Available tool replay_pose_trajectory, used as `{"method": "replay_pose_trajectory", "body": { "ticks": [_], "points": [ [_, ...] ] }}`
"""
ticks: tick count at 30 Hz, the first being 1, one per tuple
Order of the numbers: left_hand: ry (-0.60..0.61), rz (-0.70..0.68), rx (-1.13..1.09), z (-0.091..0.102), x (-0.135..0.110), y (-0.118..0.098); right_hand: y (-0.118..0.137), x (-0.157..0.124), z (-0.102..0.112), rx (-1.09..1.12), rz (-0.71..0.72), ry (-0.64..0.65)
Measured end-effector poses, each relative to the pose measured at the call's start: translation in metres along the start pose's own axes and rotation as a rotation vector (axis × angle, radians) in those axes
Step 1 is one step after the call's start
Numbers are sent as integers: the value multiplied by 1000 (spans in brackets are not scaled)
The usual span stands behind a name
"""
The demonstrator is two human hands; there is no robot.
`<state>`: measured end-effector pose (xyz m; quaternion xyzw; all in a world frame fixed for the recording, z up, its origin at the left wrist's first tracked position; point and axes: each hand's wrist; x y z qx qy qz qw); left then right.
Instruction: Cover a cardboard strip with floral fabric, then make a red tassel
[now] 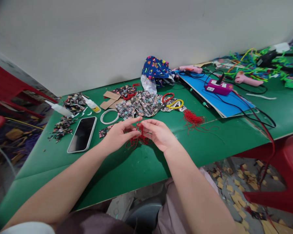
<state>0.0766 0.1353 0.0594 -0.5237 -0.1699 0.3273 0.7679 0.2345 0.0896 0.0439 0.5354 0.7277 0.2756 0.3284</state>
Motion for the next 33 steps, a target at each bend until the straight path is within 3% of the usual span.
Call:
{"method": "replay_pose_trajectory", "body": {
  "ticks": [12,24,33],
  "points": [
    [32,1,-22,-1,-1,1,-2,3,-2,-39,140,-121],
    [121,8,85,-1,-2,0,-4,3,-1,-67,74,-137],
    [149,21,-16,0,-3,-2,-2,2,-3,-53,44,-120]
  ]
}}
Point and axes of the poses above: each hand's wrist, its own x-axis towards the middle knuckle, its own z-axis out of the back of the hand, y = z × x, and after that the axes turned 9 degrees about y, right-handed
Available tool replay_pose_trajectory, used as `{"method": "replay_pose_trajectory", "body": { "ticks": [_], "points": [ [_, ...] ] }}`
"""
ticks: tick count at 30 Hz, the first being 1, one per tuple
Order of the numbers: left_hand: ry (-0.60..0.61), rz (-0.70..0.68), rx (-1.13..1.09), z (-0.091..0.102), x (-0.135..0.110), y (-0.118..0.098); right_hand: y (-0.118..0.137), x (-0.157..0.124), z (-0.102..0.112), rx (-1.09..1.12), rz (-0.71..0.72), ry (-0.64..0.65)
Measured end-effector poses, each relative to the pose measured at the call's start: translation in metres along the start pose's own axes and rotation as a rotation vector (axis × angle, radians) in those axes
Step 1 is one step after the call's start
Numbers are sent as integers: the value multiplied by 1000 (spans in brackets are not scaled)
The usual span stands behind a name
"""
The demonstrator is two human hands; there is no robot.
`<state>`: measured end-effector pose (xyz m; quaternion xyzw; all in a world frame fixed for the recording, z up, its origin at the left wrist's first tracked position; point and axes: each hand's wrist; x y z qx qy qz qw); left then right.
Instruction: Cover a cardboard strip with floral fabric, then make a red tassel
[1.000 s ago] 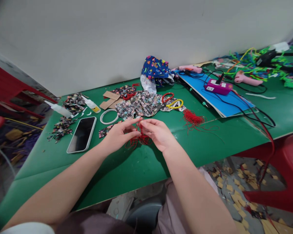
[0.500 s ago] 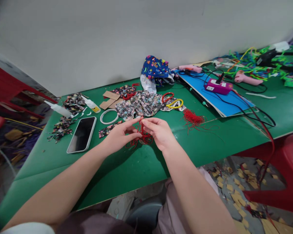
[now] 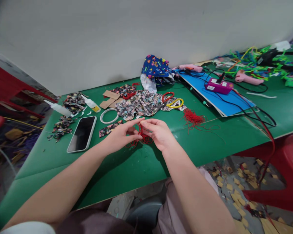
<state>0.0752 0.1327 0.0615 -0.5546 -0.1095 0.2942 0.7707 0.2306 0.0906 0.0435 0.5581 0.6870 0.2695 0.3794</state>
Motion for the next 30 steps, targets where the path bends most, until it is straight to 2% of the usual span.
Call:
{"method": "replay_pose_trajectory", "body": {
  "ticks": [11,16,20,23,27,30],
  "points": [
    [16,16,-75,0,0,0,0,1,2,42,18,-12],
    [7,38,-220,5,3,4,5,1,5,44,118,-10],
    [-83,71,-434,13,8,14,11,-3,7,9,232,23],
    [-159,97,-555,16,11,21,13,-5,6,-41,250,42],
    [-235,98,-604,17,12,22,12,-6,3,-104,242,44],
    [-355,83,-626,19,12,21,11,-6,3,-130,259,57]
  ]
}}
Point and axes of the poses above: each hand's wrist, its own x-axis towards the middle knuckle, its own z-axis out of the back of the hand, y = z × x, and after that the axes turned 9 degrees about y, right-handed
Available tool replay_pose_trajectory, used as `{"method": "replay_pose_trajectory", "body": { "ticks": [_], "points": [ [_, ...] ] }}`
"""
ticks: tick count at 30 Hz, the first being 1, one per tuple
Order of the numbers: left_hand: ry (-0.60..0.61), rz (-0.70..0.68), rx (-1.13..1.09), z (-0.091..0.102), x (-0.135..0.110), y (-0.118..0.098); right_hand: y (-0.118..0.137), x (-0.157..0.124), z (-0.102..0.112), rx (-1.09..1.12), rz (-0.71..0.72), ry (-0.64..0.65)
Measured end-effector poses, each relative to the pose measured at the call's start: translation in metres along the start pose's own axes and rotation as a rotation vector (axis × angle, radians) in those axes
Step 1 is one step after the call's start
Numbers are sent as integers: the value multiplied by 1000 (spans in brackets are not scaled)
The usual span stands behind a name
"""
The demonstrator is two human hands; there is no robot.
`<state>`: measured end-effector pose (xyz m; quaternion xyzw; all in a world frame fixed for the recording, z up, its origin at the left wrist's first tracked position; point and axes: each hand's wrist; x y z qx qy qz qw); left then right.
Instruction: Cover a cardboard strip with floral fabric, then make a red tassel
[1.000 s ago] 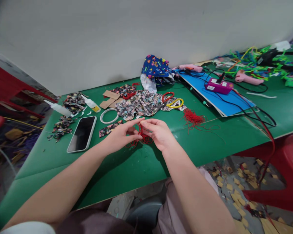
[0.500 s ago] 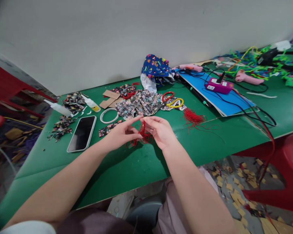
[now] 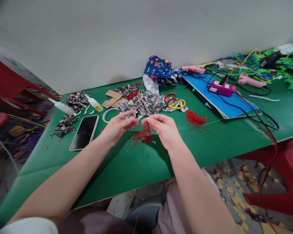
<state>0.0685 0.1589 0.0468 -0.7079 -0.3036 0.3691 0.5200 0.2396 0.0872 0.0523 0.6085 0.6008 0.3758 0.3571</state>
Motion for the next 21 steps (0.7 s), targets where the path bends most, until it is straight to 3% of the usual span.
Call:
{"method": "replay_pose_trajectory", "body": {
  "ticks": [3,9,13,21],
  "points": [
    [-44,-26,-8,0,-1,-2,0,-1,0,-77,3,26],
    [149,3,116,-13,-12,-8,-2,-4,-8,-549,-39,141],
    [132,-17,262,-18,-17,-10,-5,-4,-10,-903,94,221],
    [125,-78,404,-27,-22,-11,-12,-5,-8,-1191,249,318]
  ]
}}
Point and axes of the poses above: each hand's wrist, its own x-axis towards the middle knuckle, its own z-axis out of the back of the hand, y = z × x, and after that the axes turned 9 degrees about y, right-handed
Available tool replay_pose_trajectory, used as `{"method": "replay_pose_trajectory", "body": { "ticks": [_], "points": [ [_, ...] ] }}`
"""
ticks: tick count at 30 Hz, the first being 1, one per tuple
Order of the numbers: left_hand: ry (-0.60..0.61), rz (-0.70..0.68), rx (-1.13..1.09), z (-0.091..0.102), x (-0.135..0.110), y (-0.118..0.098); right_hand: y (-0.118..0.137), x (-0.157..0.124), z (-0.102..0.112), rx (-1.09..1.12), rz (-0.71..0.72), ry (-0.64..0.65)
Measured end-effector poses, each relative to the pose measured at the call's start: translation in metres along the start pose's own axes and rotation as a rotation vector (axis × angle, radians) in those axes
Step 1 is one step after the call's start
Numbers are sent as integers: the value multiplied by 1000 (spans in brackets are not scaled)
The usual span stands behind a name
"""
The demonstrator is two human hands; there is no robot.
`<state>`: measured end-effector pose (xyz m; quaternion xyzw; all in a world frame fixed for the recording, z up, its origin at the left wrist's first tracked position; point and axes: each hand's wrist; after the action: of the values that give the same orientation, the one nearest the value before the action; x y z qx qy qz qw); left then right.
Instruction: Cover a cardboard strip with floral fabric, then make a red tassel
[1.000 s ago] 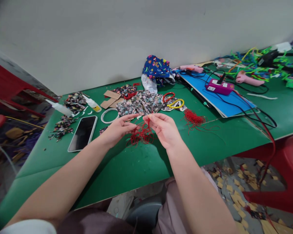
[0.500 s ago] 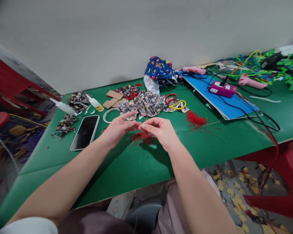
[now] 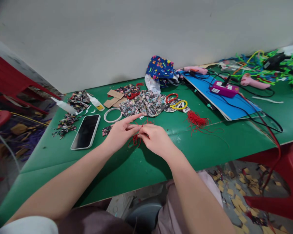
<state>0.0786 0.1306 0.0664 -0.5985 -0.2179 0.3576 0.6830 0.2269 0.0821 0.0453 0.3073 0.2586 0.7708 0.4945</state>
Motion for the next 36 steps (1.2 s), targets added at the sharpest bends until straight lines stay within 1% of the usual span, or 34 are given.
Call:
{"method": "replay_pose_trajectory", "body": {
  "ticks": [4,11,14,16,19,21,22,26,27,28,31,33,36],
  "points": [
    [-6,-43,74,-1,-1,-1,0,-1,-3,-27,35,26],
    [-200,-174,315,-4,-6,1,2,-2,-5,-61,43,9],
    [-260,-221,336,-6,-7,2,4,-1,-6,-60,54,-22],
    [-291,-256,309,-7,-7,2,5,0,-6,-24,50,-52],
    [-302,-296,201,-5,-6,0,5,1,0,114,13,-82],
    [-289,-296,111,-3,-5,-2,4,2,5,257,-28,-98],
    [-283,-293,74,-2,-4,-3,2,2,7,343,-54,-126],
    [-216,-296,26,-1,-3,-3,-3,2,10,736,-214,-341],
    [-186,-298,35,-1,-3,-2,-4,2,10,823,-250,-366],
    [-152,-296,51,-2,-4,-2,-4,3,8,898,-277,-362],
    [-82,-291,142,-3,-5,0,-3,3,5,1066,-322,-277],
    [-84,-301,217,-3,-7,1,-2,4,3,1114,-343,-249],
    [-117,-318,327,-3,-8,1,-2,4,3,1106,-361,-242]
  ]
}}
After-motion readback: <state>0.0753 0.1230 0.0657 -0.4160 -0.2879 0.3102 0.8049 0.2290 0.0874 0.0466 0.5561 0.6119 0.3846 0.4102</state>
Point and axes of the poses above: each hand's wrist, its own x-axis towards the middle knuckle, its own z-axis out of the back of the hand, y = z × x, and after that the axes turned 9 degrees about y, right-handed
